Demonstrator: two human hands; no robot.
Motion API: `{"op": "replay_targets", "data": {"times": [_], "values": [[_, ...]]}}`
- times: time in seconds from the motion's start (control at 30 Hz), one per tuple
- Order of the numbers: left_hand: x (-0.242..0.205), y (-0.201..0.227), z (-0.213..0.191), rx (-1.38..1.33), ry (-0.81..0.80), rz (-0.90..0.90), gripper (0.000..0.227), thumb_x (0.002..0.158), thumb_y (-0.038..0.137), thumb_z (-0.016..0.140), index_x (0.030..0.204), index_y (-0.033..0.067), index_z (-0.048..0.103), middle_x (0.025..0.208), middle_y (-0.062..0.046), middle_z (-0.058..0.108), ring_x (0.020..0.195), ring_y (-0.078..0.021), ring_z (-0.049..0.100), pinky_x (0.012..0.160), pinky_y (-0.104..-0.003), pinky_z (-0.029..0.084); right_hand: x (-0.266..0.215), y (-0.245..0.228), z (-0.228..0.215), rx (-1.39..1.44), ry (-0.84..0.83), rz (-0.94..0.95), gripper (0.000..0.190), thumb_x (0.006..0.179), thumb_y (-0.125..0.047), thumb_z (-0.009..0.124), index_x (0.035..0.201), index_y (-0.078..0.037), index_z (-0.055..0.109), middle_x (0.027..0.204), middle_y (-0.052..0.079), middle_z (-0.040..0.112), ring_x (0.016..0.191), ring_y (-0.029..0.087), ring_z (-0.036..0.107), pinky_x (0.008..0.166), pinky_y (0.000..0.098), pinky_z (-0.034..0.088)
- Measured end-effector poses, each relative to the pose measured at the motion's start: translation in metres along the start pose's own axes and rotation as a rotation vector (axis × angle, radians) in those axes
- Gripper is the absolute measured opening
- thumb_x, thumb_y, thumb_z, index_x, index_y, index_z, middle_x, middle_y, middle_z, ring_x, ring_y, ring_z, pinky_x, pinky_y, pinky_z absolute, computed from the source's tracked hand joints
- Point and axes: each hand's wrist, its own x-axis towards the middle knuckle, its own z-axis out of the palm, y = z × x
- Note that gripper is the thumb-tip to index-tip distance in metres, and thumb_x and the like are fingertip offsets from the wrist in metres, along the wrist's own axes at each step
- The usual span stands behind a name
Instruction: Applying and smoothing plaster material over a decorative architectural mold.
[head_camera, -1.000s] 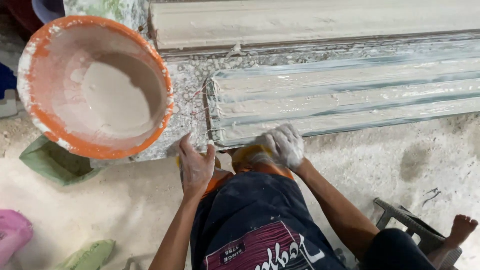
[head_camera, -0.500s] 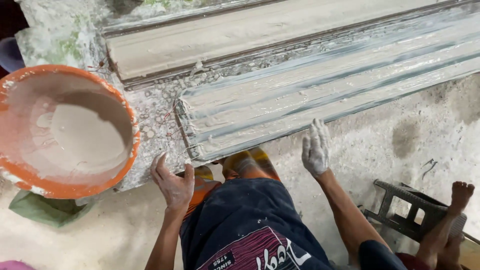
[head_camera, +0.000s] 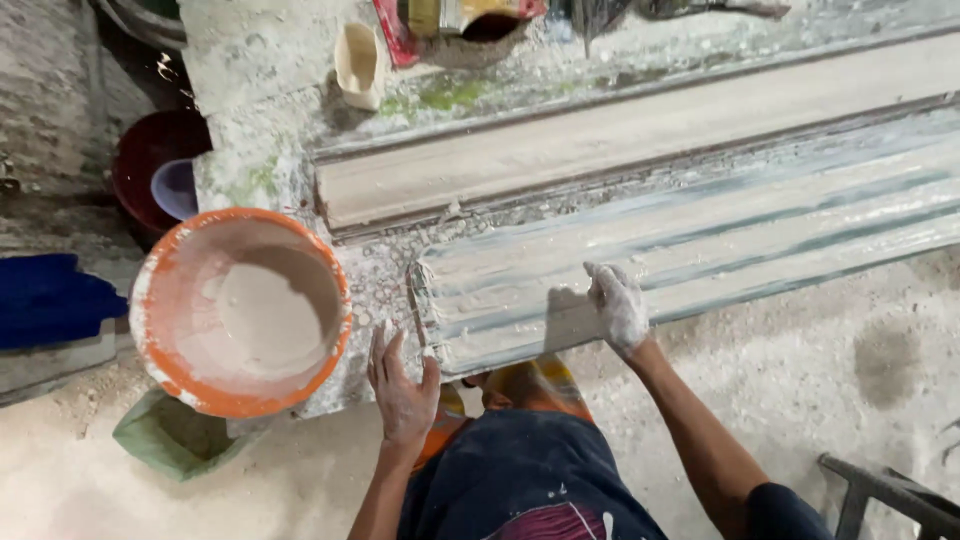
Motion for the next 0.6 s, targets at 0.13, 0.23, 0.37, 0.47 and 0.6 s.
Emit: {"op": "replay_targets", "data": {"times": [0.13, 0.23, 0.37, 0.47, 0.6], "values": [[-0.003, 0.011, -0.016, -0.104, -0.115, -0.121, 0.056, 0.091, 0.02, 0.067, 0.139, -0.0012, 0.048, 0.151, -0.029, 0.045, 0.137, -0.045, 0.047, 0.114, -0.054, 0.037, -0.008, -0.033, 0.0, -0.305, 0.023, -0.546, 0.02, 0.095, -0.018, 0.068, 0.102, 0.001, 0.071, 0.076, 0.007, 0.067, 0.062, 0.015, 0.056, 0.053, 0.0289, 0.049], [0.009, 0.009, -0.014, -0.126, -0.083, -0.104, 0.057, 0.088, 0.017, 0.067, 0.14, 0.001, 0.049, 0.148, -0.027, 0.048, 0.134, -0.0437, 0.05, 0.113, -0.052, 0.039, 0.048, -0.046, 0.005, -0.156, -0.076, -0.459, 0.026, 0.097, -0.031, 0.067, 0.091, -0.006, 0.065, 0.071, 0.001, 0.057, 0.058, 0.012, 0.048, 0.05, 0.0266, 0.045], [0.008, -0.003, -0.006, -0.112, -0.147, -0.072, 0.057, 0.085, 0.018, 0.068, 0.136, 0.0013, 0.051, 0.144, -0.024, 0.052, 0.131, -0.0434, 0.052, 0.11, -0.051, 0.044, 0.109, -0.103, -0.013, -0.184, 0.057, -0.441, 0.028, 0.096, -0.027, 0.069, 0.106, -0.001, 0.074, 0.082, 0.01, 0.071, 0.063, 0.015, 0.062, 0.048, 0.0274, 0.053], [0.025, -0.004, -0.011, -0.055, -0.173, 0.014, 0.059, 0.086, 0.02, 0.069, 0.139, 0.0022, 0.051, 0.144, -0.022, 0.052, 0.126, -0.0415, 0.055, 0.106, -0.05, 0.046, 0.221, -0.129, -0.023, -0.186, 0.061, -0.67, 0.023, 0.095, -0.026, 0.069, 0.09, -0.003, 0.068, 0.08, 0.008, 0.062, 0.067, 0.018, 0.053, 0.057, 0.0334, 0.051], [0.03, 0.022, -0.014, 0.038, -0.085, -0.037, 0.06, 0.082, 0.017, 0.073, 0.137, 0.0048, 0.053, 0.145, -0.02, 0.053, 0.128, -0.04, 0.055, 0.109, -0.049, 0.046, 0.316, -0.187, -0.047, -0.278, 0.185, -0.362, 0.061, 0.09, -0.034, 0.079, 0.129, 0.007, 0.056, 0.12, 0.023, 0.065, 0.108, 0.033, 0.067, 0.091, 0.042, 0.06]]}}
